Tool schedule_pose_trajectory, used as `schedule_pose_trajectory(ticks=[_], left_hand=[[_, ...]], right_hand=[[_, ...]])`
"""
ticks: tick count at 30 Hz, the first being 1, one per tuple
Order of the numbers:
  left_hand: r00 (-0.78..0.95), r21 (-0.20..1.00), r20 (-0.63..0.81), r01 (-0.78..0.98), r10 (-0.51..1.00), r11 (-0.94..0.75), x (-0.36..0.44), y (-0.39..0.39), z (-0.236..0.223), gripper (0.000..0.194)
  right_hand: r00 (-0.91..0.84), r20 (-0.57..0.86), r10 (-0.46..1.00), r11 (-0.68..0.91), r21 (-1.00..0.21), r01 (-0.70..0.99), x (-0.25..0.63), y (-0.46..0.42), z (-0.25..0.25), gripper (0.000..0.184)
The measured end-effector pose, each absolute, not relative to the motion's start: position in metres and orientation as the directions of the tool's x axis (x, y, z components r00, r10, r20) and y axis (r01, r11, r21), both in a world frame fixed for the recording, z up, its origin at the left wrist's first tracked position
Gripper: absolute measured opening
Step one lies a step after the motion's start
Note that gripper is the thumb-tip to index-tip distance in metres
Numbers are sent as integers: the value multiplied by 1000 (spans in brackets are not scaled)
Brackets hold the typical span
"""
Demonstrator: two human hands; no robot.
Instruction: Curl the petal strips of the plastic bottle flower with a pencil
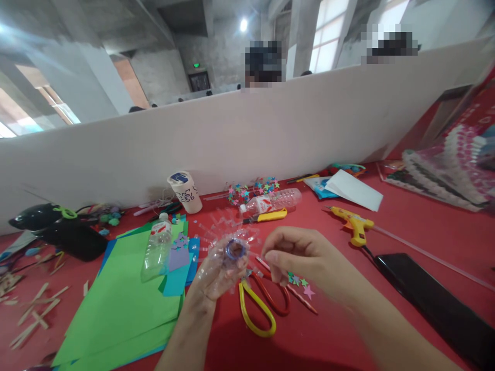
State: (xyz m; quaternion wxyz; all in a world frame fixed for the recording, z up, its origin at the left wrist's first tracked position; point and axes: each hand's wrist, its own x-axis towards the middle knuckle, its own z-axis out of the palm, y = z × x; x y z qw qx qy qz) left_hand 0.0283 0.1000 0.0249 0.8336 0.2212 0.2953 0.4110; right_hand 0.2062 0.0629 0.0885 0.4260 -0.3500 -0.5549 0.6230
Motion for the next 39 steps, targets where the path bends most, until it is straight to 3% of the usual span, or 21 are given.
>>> schedule_pose_trajectory(ticks=[9,13,18,23,30,34,39], left_hand=[[532,589,-344,-520,774,619,27,98,31,25],[556,626,-270,-519,786,582,28,100,27,23],[532,624,-273,-536,802,568,26,100,29,16],[422,619,-309,-591,852,517,23,98,25,14],[478,648,-276,-548,834,529,32,99,17,13],[406,651,-332,-554,852,518,38,95,23,8],[413,649,-372,-525,831,551,43,93,27,17]], right_hand=[[-321,111,940,44,-977,-208,211,66,85,6],[-337,154,929,78,-970,-229,214,70,82,2],[-164,181,970,151,-972,-179,212,87,71,2],[-296,161,941,149,-987,-63,206,101,52,13],[-500,238,833,229,-970,-81,199,102,41,27],[-513,283,810,265,-958,-110,201,105,38,24],[-486,335,807,312,-941,-130,199,105,36,26]])
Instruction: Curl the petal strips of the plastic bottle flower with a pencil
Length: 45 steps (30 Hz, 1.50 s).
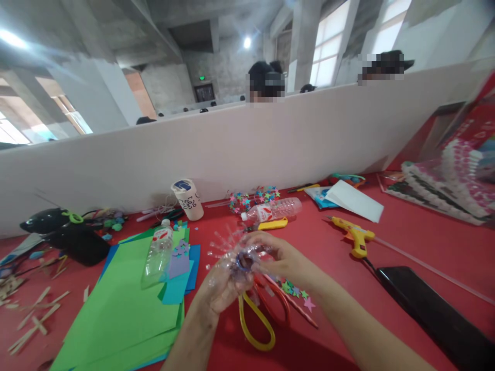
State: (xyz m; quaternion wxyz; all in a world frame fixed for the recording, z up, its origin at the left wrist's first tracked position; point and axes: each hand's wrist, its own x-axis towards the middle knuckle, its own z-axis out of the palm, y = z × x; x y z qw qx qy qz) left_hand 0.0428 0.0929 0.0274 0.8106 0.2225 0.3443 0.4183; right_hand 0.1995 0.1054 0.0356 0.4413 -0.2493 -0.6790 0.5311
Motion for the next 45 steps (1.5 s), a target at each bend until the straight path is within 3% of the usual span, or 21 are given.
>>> schedule_pose_trajectory(ticks=[8,15,21,25,30,35,40,45], left_hand=[[396,642,-314,-581,863,500,39,94,27,14],[345,651,-337,-586,876,481,41,93,30,8],[349,656,-286,-608,892,448,43,90,37,12],[350,607,-339,-628,873,487,43,91,40,16],[318,596,-345,-653,883,467,38,95,37,17],[276,639,-302,-652,912,409,31,96,38,16],[296,652,-271,-644,916,401,29,98,31,14],[281,673,-269,-629,921,389,30,99,26,12]], right_hand=[[-433,282,856,260,-959,-112,194,101,39,25],[-410,379,830,405,-914,-25,194,100,39,23],[-349,359,866,349,-933,-94,190,103,27,24],[-325,338,883,330,-940,-81,186,103,21,22],[-287,319,903,308,-948,-86,188,100,33,35],[-73,303,950,291,-946,-142,207,89,59,4],[-350,173,921,134,-982,-130,213,75,73,8],[-417,145,897,105,-987,-119,205,70,75,11]])
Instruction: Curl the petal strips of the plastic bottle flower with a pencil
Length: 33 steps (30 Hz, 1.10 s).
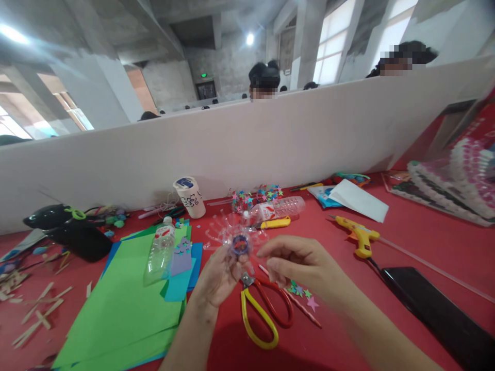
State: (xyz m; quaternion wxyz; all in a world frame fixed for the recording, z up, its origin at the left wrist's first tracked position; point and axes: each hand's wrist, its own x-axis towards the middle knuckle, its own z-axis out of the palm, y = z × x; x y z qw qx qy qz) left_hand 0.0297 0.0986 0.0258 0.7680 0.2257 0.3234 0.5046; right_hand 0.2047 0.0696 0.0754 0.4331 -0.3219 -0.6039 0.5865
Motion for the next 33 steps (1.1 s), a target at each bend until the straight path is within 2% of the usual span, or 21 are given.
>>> schedule_pose_trajectory(ticks=[4,9,13,20,26,33], left_hand=[[291,677,-263,-624,920,391,31,99,26,14],[306,648,-278,-640,910,413,30,99,27,15],[330,644,-309,-617,892,451,29,100,27,18],[292,658,-320,-617,901,433,31,98,33,21],[295,671,-321,-600,900,436,29,99,30,26],[303,653,-316,-618,899,438,29,100,27,19]], right_hand=[[-389,149,909,105,-986,-130,204,69,76,6],[-242,177,954,128,-970,-205,207,72,75,5],[-320,137,937,85,-982,-171,205,74,74,11],[-360,120,925,7,-954,-300,203,72,72,7],[-368,27,929,-99,-942,-321,204,73,75,9],[-364,-6,931,-139,-930,-340,206,74,76,11]])
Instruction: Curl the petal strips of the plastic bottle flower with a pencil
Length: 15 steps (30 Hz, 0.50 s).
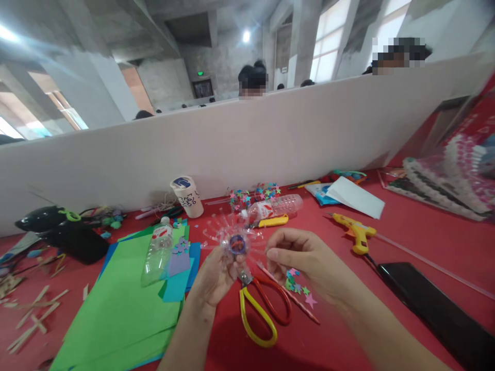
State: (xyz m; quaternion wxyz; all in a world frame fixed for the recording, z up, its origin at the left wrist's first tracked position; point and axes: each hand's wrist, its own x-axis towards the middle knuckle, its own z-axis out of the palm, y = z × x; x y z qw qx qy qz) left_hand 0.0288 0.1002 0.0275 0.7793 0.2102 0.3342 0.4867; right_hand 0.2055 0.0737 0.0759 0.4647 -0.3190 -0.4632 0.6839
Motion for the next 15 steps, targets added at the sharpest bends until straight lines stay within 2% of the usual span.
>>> schedule_pose_trajectory(ticks=[15], left_hand=[[371,623,-313,-615,874,484,25,102,22,20]], right_hand=[[-373,24,927,-81,-962,-262,208,71,80,11]])
